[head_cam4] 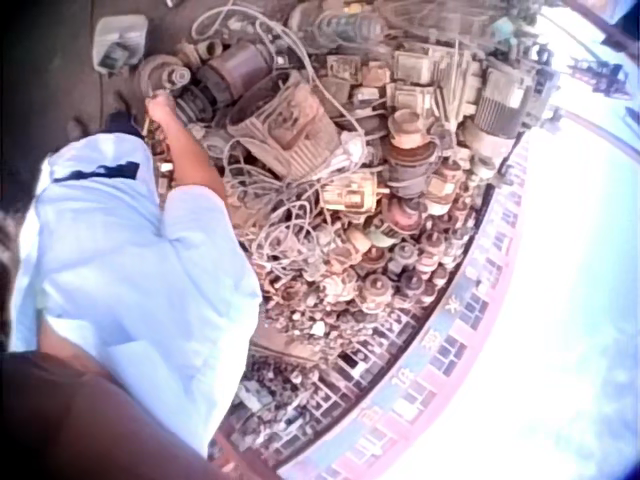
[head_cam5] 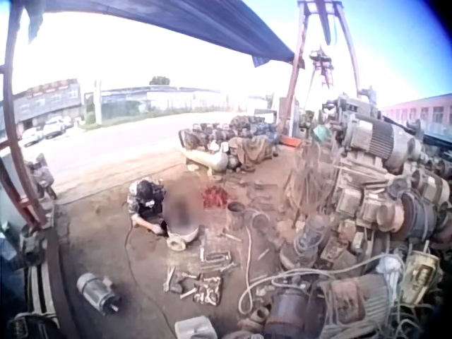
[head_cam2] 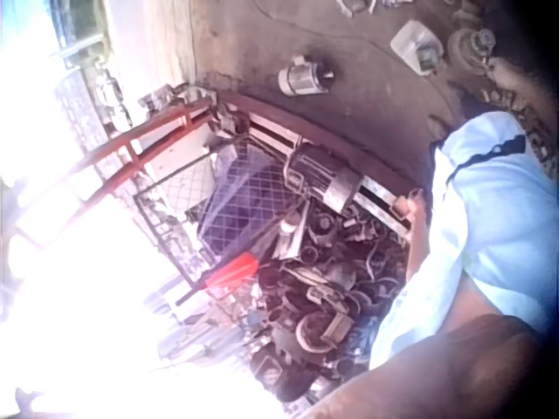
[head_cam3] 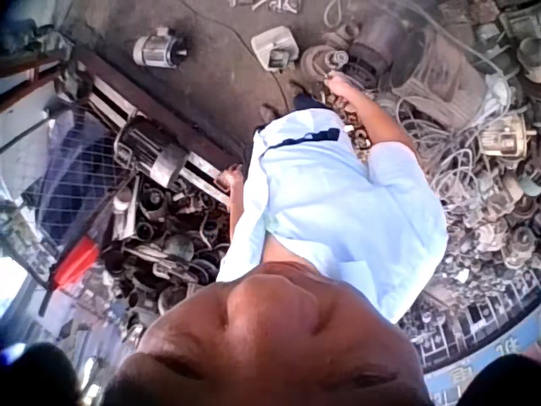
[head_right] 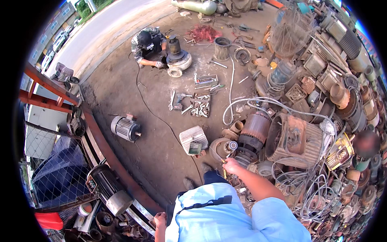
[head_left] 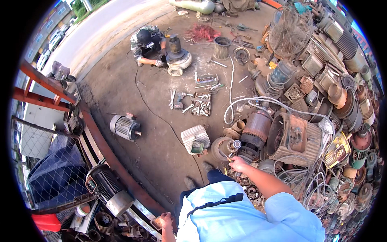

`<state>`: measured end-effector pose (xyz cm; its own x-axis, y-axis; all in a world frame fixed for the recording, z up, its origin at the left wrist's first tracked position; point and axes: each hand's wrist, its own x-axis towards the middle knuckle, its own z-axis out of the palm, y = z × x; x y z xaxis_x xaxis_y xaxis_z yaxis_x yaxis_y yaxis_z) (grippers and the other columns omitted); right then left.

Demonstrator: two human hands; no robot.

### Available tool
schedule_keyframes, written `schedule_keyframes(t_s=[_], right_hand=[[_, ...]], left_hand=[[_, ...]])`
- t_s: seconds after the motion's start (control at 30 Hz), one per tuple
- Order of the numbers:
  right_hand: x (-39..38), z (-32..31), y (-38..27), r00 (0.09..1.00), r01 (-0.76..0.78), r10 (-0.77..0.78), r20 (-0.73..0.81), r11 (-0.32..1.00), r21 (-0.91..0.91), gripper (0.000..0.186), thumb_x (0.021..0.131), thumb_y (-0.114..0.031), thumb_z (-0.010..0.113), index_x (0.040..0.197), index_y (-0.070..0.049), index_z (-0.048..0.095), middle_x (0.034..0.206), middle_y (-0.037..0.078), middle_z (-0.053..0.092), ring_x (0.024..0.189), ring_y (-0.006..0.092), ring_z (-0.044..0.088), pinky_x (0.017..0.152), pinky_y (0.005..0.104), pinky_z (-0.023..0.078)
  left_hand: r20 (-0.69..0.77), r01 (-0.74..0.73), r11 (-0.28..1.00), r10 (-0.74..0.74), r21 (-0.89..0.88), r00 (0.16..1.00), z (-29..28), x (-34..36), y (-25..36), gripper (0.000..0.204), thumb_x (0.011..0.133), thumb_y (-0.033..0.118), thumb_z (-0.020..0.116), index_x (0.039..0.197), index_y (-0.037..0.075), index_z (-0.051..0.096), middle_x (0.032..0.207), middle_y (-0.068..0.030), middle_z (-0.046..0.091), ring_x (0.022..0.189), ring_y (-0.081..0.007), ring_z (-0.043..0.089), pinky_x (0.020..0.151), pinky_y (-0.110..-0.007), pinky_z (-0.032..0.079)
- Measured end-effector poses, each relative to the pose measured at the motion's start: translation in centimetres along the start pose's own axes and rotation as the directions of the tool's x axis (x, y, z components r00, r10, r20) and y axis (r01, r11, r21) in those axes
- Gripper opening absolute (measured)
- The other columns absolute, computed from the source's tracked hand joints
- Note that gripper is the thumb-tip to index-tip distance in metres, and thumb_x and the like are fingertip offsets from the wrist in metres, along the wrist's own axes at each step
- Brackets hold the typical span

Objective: The person removes a metal cover from an electric motor using a screwdriver, handles a small tray of screws, and then aligns and screws the cover back onto the motor.

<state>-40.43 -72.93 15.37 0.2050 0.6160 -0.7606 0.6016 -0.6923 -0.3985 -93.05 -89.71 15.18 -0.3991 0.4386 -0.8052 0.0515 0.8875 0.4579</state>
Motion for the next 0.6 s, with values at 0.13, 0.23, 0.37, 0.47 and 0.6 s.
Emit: schedule_keyframes(t_s=[0.13,0.23,0.37,0.47,0.6], right_hand=[[4.4,-1.0,3.5,0.999,-0.002,0.008,-0.051,0.994,0.112,0.047,0.084,-0.033,0.068,0.121,-0.003,0.062,0.118,0.021,0.064,0.111,0.0338,0.061,0.096,0.0388,0.048],[4.9,-1.6,4.4,0.999,-0.031,0.029,0.031,0.997,0.065,0.050,0.084,-0.034,0.068,0.121,-0.002,0.062,0.119,0.021,0.064,0.112,0.0336,0.061,0.097,0.0382,0.048],[4.7,-3.0,10.6,0.999,-0.049,0.047,-0.015,0.990,-0.135,0.038,0.083,-0.023,0.066,0.114,0.000,0.064,0.079,0.017,0.068,0.067,0.0269,0.067,0.062,0.0384,0.053],[4.9,-1.9,11.9,0.988,-0.109,0.122,0.094,0.985,-0.132,0.033,0.084,-0.019,0.065,0.110,0.001,0.064,0.077,0.014,0.067,0.063,0.0240,0.065,0.058,0.0391,0.051],[3.4,-0.9,8.1,0.981,-0.171,0.167,0.102,0.985,0.032,0.030,0.083,-0.015,0.066,0.107,0.002,0.063,0.077,0.013,0.066,0.063,0.0226,0.063,0.058,0.0379,0.050]], left_hand=[[0.002,-0.033,0.992,0.033,0.124,0.999,2.8,-3.2,-0.6,0.025,0.086,0.011,0.065,0.103,-0.006,0.065,0.086,-0.0107,0.067,0.070,-0.0190,0.064,0.062,-0.031,0.052],[-0.019,-0.037,0.997,0.038,0.062,0.999,2.1,-2.7,-3.9,0.027,0.087,0.013,0.065,0.104,-0.008,0.066,0.094,-0.0123,0.069,0.080,-0.0207,0.066,0.072,-0.032,0.052],[0.039,0.112,0.992,-0.114,0.058,0.993,6.7,-6.7,5.2,0.017,0.092,0.012,0.059,0.106,0.002,0.059,0.084,-0.0075,0.064,0.078,-0.0162,0.065,0.064,-0.029,0.053],[0.009,0.050,0.989,-0.049,-0.138,0.999,6.8,-4.7,6.2,0.018,0.093,0.016,0.060,0.107,0.006,0.060,0.090,-0.0039,0.064,0.075,-0.0147,0.063,0.065,-0.029,0.052],[-0.033,-0.066,0.983,0.061,-0.172,0.998,5.6,-5.9,9.4,0.027,0.091,0.018,0.062,0.110,0.000,0.062,0.089,-0.0052,0.065,0.075,-0.0133,0.064,0.066,-0.027,0.051]])
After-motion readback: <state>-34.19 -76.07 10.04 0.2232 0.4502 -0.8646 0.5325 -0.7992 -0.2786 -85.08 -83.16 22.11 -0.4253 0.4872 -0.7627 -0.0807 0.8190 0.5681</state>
